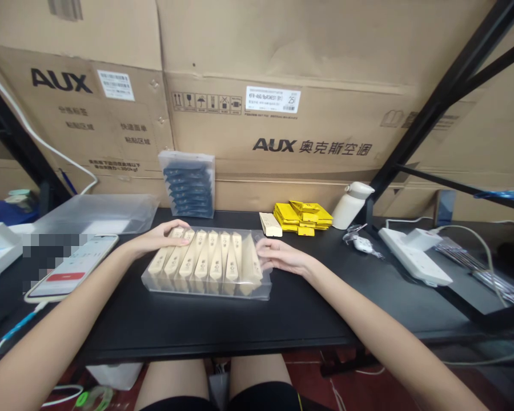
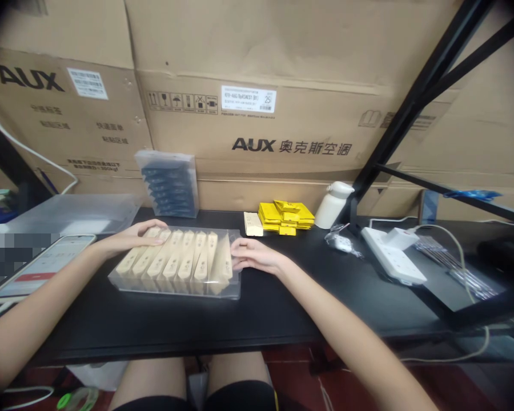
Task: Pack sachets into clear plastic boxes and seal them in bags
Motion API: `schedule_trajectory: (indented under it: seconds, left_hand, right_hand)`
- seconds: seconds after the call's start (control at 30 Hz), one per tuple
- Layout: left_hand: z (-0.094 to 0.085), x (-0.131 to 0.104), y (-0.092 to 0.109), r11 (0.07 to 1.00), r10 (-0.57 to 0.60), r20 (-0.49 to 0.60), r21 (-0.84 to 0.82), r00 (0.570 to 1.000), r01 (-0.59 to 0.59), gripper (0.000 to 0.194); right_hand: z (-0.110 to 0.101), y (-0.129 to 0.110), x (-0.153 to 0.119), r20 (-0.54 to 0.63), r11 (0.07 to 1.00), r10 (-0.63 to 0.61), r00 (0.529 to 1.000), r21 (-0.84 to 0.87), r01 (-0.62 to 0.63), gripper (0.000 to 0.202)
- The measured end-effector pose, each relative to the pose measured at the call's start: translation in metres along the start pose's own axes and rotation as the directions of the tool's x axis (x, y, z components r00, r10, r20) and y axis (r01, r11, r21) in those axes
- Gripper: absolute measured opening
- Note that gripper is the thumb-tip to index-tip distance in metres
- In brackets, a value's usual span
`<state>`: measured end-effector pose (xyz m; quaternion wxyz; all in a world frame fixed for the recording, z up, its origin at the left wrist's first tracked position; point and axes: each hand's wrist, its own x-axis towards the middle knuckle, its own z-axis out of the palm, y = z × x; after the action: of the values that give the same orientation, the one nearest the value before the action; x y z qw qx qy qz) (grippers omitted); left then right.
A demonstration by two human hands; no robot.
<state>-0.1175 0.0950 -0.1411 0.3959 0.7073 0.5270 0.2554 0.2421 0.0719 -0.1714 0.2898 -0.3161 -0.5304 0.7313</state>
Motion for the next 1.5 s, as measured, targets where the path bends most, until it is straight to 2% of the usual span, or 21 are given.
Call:
schedule_trajectory:
  seconds: [0.2, 0.4, 0.57, 0.7, 0.8, 0.87, 0.9, 0.93, 0.97, 1.0, 1.03, 1.07, 1.1, 1.17, 1.2, 1.27, 1.4, 1.5]
  left_hand:
    - [0.0, 0.0, 0.0, 1.0, 0.007, -0.002, -0.002, 1.0, -0.007, 0.052]
    - [0.0, 0.0, 0.0, 1.0, -0.011, 0.0, -0.004, 1.0, 0.011, 0.052]
    - [0.0, 0.001, -0.002, 1.0, -0.012, 0.001, 0.003, 1.0, 0.012, 0.052]
    - [-0.001, 0.003, -0.005, 1.0, 0.009, 0.002, 0.015, 1.0, -0.009, 0.051]
    - [-0.001, 0.005, -0.008, 0.999, 0.029, 0.002, 0.025, 1.0, -0.029, 0.05]
    - [-0.001, 0.006, -0.009, 0.999, 0.029, 0.007, 0.023, 1.0, -0.029, 0.05]
    - [-0.002, 0.006, -0.01, 0.999, 0.027, 0.01, 0.022, 1.0, -0.028, 0.05]
    - [-0.002, 0.006, -0.01, 0.999, 0.026, 0.012, 0.023, 1.0, -0.026, 0.05]
    - [-0.002, 0.006, -0.01, 0.999, 0.024, 0.015, 0.024, 1.0, -0.025, 0.05]
    - [-0.002, 0.006, -0.01, 0.999, 0.024, 0.017, 0.024, 1.0, -0.024, 0.05]
    - [-0.002, 0.006, -0.009, 0.999, 0.024, 0.02, 0.022, 1.0, -0.024, 0.05]
    - [-0.002, 0.005, -0.009, 1.0, 0.023, 0.022, 0.02, 0.999, -0.023, 0.05]
    - [-0.002, 0.005, -0.008, 1.0, 0.022, 0.023, 0.017, 0.999, -0.022, 0.05]
    - [-0.001, 0.004, -0.007, 1.0, 0.017, 0.021, 0.01, 1.0, -0.018, 0.05]
    - [-0.001, 0.004, -0.006, 1.0, 0.015, 0.02, 0.007, 1.0, -0.015, 0.05]
    - [-0.001, 0.004, -0.006, 1.0, 0.011, 0.022, 0.004, 1.0, -0.011, 0.05]
    - [-0.002, 0.004, -0.008, 1.0, 0.01, 0.025, 0.007, 1.0, -0.01, 0.05]
    - [-0.002, 0.005, -0.01, 1.0, 0.013, 0.02, 0.011, 1.0, -0.013, 0.05]
  right_hand:
    - [0.007, 0.003, -0.001, 0.16, 0.997, 0.04, 0.986, -0.079, -0.028, 0.026]
    - [0.001, 0.002, -0.002, 0.214, 0.995, 0.018, 0.977, -0.099, 0.004, 0.027]
    - [0.001, -0.001, -0.003, 0.239, 0.993, 0.044, 0.97, -0.113, -0.018, 0.029]
    - [-0.003, -0.003, -0.003, 0.167, 0.988, 0.062, 0.984, -0.152, -0.036, 0.028]
    - [-0.015, -0.004, -0.001, -0.004, 0.961, 0.012, 1.0, -0.275, -0.013, 0.02]
    - [-0.027, -0.004, 0.0, -0.192, 0.895, -0.135, 0.972, -0.445, 0.036, 0.014]
    - [-0.033, -0.004, 0.001, -0.286, 0.826, -0.257, 0.923, -0.561, 0.056, 0.013]
    - [-0.038, -0.004, 0.001, -0.348, 0.728, -0.395, 0.85, -0.683, 0.059, 0.013]
    - [-0.043, -0.004, 0.001, -0.362, 0.608, -0.526, 0.77, -0.793, 0.043, 0.013]
    - [-0.046, -0.003, 0.001, -0.328, 0.48, -0.629, 0.705, -0.877, 0.019, 0.014]
    - [-0.049, -0.003, 0.001, -0.267, 0.361, -0.693, 0.67, -0.933, 0.001, 0.019]
    - [-0.051, -0.002, 0.001, -0.2, 0.262, -0.716, 0.669, -0.965, -0.007, 0.025]
    - [-0.052, -0.001, 0.001, -0.139, 0.188, -0.711, 0.69, -0.982, -0.004, 0.032]
    - [-0.052, 0.001, 0.002, -0.059, 0.105, -0.662, 0.747, -0.994, 0.014, 0.043]
    - [-0.051, 0.002, 0.002, -0.041, 0.09, -0.64, 0.767, -0.996, 0.022, 0.046]
    - [-0.05, 0.002, 0.003, -0.036, 0.092, -0.634, 0.773, -0.995, 0.028, 0.044]
    - [-0.045, -0.001, 0.003, -0.072, 0.156, -0.685, 0.725, -0.987, 0.049, 0.026]
    - [-0.04, -0.004, 0.001, -0.066, 0.149, -0.693, 0.718, -0.987, 0.053, 0.028]
